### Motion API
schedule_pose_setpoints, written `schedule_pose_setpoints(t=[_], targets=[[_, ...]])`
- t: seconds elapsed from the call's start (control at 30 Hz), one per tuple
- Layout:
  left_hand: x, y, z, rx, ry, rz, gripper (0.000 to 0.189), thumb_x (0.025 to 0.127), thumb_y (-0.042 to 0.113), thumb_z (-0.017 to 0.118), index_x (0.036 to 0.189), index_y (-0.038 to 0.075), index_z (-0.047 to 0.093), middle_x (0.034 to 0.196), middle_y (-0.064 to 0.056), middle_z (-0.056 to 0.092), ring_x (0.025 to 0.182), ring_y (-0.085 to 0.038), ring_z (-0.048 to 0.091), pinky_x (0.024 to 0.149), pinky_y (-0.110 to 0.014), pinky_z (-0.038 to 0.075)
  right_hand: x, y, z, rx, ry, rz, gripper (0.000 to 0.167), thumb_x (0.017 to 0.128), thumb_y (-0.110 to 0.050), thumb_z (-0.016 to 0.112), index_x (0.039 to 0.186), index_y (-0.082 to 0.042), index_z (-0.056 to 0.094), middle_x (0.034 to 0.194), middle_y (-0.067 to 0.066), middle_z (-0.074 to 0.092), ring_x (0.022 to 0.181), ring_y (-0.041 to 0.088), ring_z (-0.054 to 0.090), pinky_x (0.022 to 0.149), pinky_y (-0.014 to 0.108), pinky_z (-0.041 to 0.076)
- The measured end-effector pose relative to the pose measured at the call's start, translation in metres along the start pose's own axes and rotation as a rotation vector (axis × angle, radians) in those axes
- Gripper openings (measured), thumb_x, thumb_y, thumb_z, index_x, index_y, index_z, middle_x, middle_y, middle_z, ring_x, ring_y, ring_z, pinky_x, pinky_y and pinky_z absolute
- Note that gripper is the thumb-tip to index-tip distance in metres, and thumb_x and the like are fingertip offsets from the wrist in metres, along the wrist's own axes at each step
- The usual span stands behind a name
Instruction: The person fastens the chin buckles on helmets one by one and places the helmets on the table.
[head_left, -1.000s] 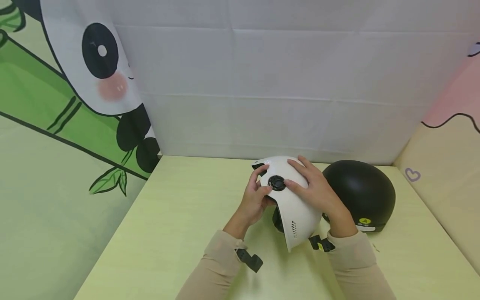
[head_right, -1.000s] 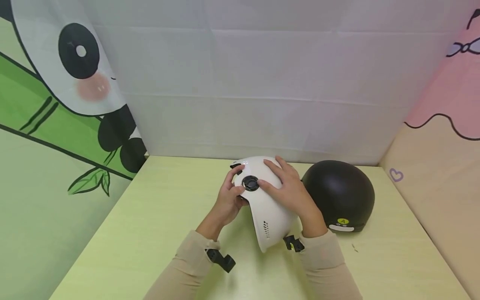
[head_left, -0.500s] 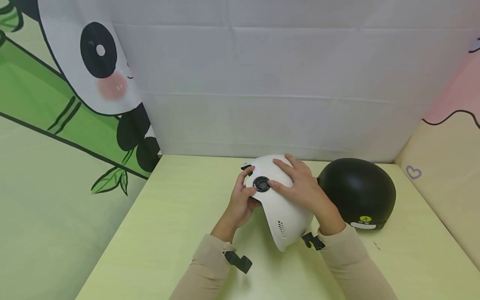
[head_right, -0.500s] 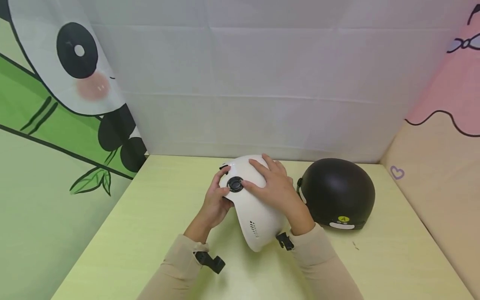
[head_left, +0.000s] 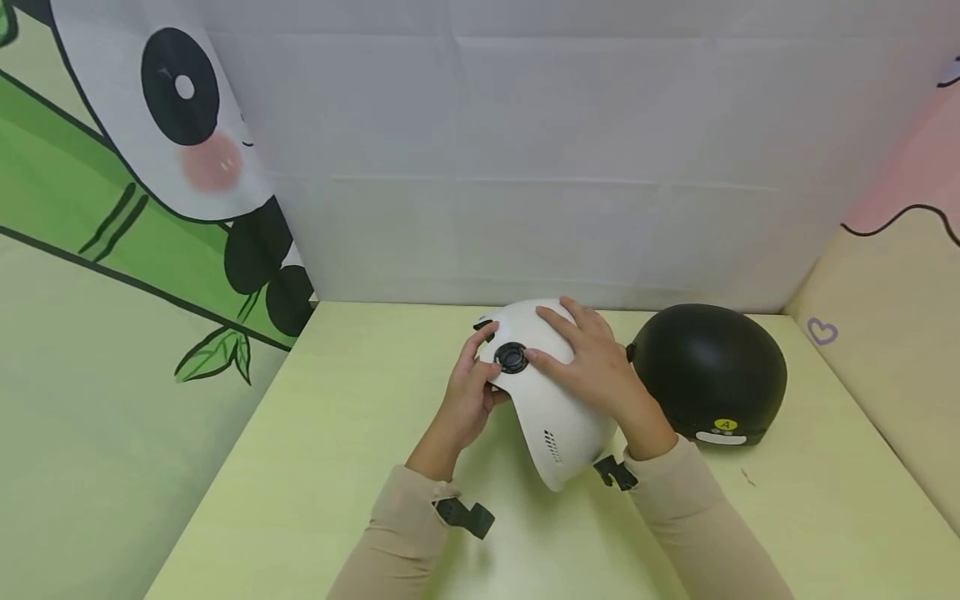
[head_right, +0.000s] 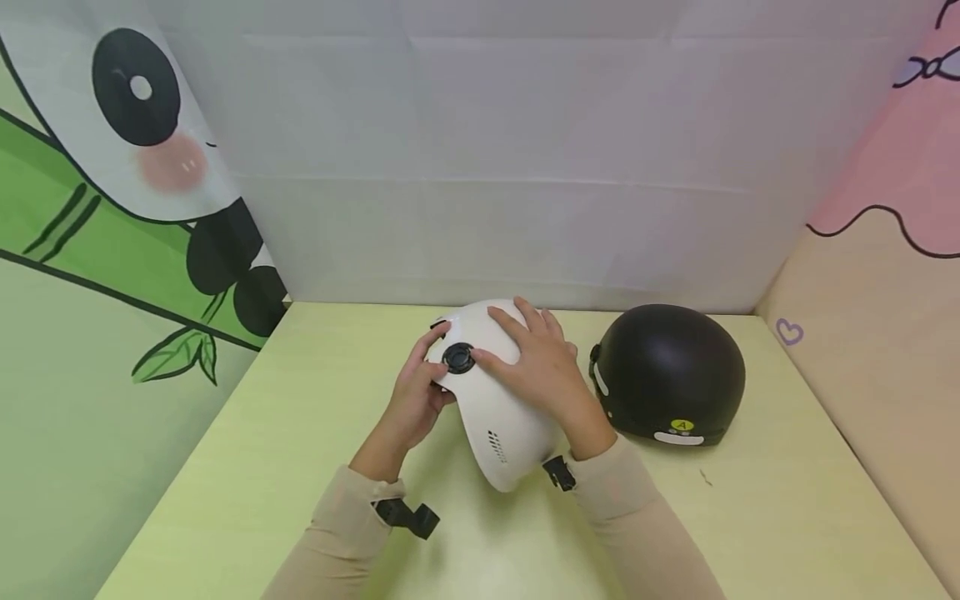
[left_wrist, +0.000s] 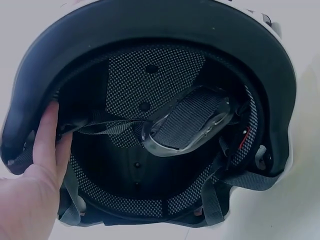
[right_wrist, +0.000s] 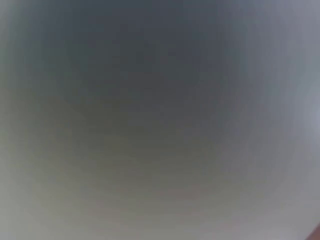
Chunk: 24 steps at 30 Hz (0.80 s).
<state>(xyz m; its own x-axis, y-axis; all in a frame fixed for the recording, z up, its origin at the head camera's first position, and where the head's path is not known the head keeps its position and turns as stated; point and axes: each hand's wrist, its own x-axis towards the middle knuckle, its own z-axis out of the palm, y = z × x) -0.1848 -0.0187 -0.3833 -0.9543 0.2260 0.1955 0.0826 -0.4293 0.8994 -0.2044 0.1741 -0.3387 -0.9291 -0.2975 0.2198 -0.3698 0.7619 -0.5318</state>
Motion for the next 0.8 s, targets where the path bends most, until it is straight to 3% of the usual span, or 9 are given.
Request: schedule_pose_setpoints(t=[0.37, 0.67, 0.8], targets=[[0.001, 0.000, -0.003, 0.012, -0.014, 0.007, 0.064, 0.088, 0.003, 0.035, 0.151, 0.007, 0.025, 0.122, -0.014, 0.055, 0.088, -0.015, 0.065, 0.069, -0.028, 0.054, 0.002, -0.004, 0.001, -0.021, 0.004, 0.013, 0.069, 0.090, -0.057, 0.059, 0.150, -0.027, 0.042, 0.159, 0.006, 0.023, 0.142, 0.039, 0.016, 0.094, 0.075, 0.025], [0.001, 0.013, 0.000, 0.087, 0.020, -0.036, 0.062, 0.090, 0.002, 0.033, 0.151, 0.005, 0.026, 0.131, -0.025, 0.047, 0.084, -0.014, 0.063, 0.067, -0.026, 0.053, -0.001, 0.002, -0.003, 0.075, 0.008, -0.001, 0.065, 0.093, -0.050, 0.058, 0.150, -0.023, 0.042, 0.160, 0.007, 0.019, 0.144, 0.038, 0.014, 0.097, 0.075, 0.018], [0.001, 0.015, -0.001, 0.114, 0.045, -0.065, 0.062, 0.090, 0.000, 0.033, 0.151, 0.005, 0.027, 0.133, -0.027, 0.044, 0.086, -0.015, 0.062, 0.069, -0.027, 0.053, -0.003, 0.009, -0.005, 0.156, 0.015, -0.011, 0.065, 0.095, -0.045, 0.059, 0.151, -0.019, 0.040, 0.160, 0.010, 0.018, 0.143, 0.039, 0.017, 0.098, 0.070, 0.027]])
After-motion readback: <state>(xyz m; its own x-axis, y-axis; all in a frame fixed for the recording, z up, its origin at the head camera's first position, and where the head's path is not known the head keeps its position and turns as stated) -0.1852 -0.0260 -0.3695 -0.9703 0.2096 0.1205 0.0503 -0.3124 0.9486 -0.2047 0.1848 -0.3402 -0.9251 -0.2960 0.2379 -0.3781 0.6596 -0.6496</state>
